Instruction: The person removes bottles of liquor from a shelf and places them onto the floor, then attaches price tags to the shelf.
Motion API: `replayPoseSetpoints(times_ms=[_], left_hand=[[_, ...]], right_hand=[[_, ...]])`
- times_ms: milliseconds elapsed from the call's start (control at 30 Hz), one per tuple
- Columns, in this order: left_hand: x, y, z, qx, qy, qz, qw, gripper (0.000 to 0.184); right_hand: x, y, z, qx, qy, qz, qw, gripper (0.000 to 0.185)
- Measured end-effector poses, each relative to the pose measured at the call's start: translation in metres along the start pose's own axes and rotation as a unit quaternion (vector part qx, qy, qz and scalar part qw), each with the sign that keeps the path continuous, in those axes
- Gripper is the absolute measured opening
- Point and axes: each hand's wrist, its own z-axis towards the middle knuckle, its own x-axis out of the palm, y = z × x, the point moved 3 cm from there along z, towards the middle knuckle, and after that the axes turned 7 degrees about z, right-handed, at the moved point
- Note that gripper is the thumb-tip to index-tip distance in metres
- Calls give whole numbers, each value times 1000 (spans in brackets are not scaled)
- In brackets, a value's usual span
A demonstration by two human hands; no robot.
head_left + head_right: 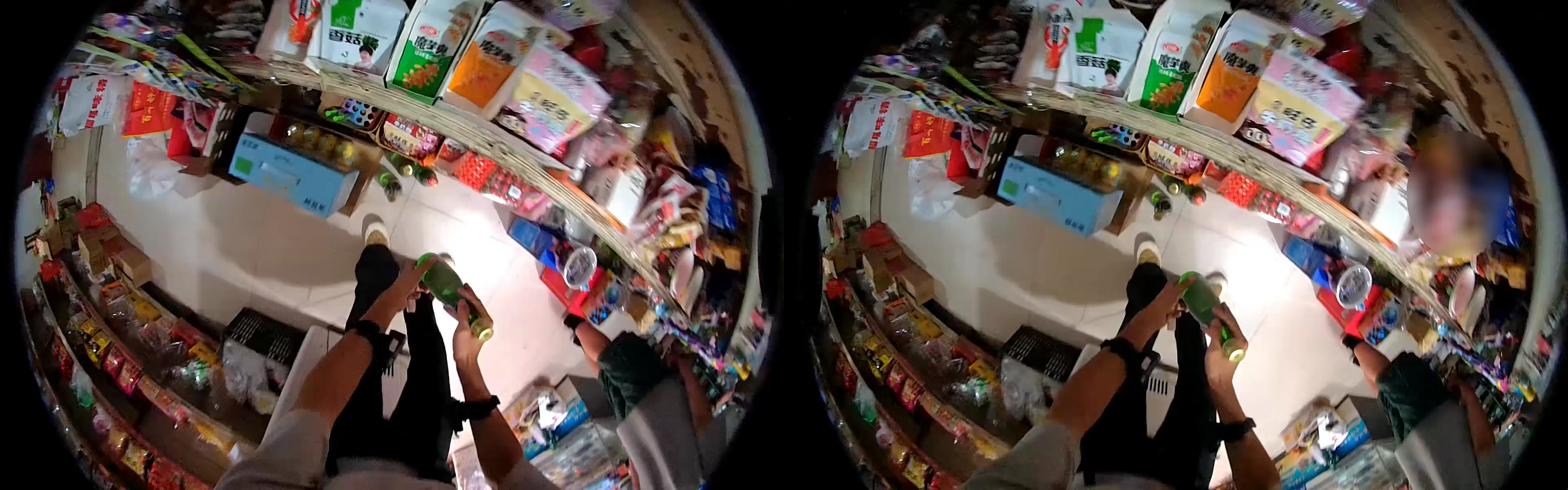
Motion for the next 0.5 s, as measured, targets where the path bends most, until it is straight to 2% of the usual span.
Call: replayPoseSetpoints(times_ms=[33,67,100,200,233,267,300,333,400,433,500], left_hand=[[-6,8,27,-22,9,-35,999,68],[-6,23,56,-66,-48,-99,992,60],[-12,42,95,-49,1,-161,986,59],[-27,49,150,-3,16,-218,976,57],[-30,46,164,75,-47,-189,978,54],[-32,44,174,205,-59,-136,967,53],[-35,49,189,341,-82,-83,933,52],[-36,49,197,460,-108,-44,880,52],[-50,39,220,457,-147,6,877,55],[-52,40,235,416,-89,-100,899,57],[-59,42,262,360,-34,-206,909,59]], right_hand=[[1,-25,17,-2,-4,-8,1000,23],[2,-54,38,0,8,-16,1000,22],[4,-78,53,-12,8,-3,1000,21],[22,-141,110,-13,13,-23,1000,20],[25,-166,127,-51,26,-49,997,21],[26,-190,139,-85,37,-76,993,22],[34,-201,150,-54,39,-55,996,23],[37,-218,161,-64,43,-53,996,24],[52,-250,189,-78,47,-45,995,24],[56,-265,199,-96,40,-78,992,24],[64,-289,218,-110,27,-145,983,23]])
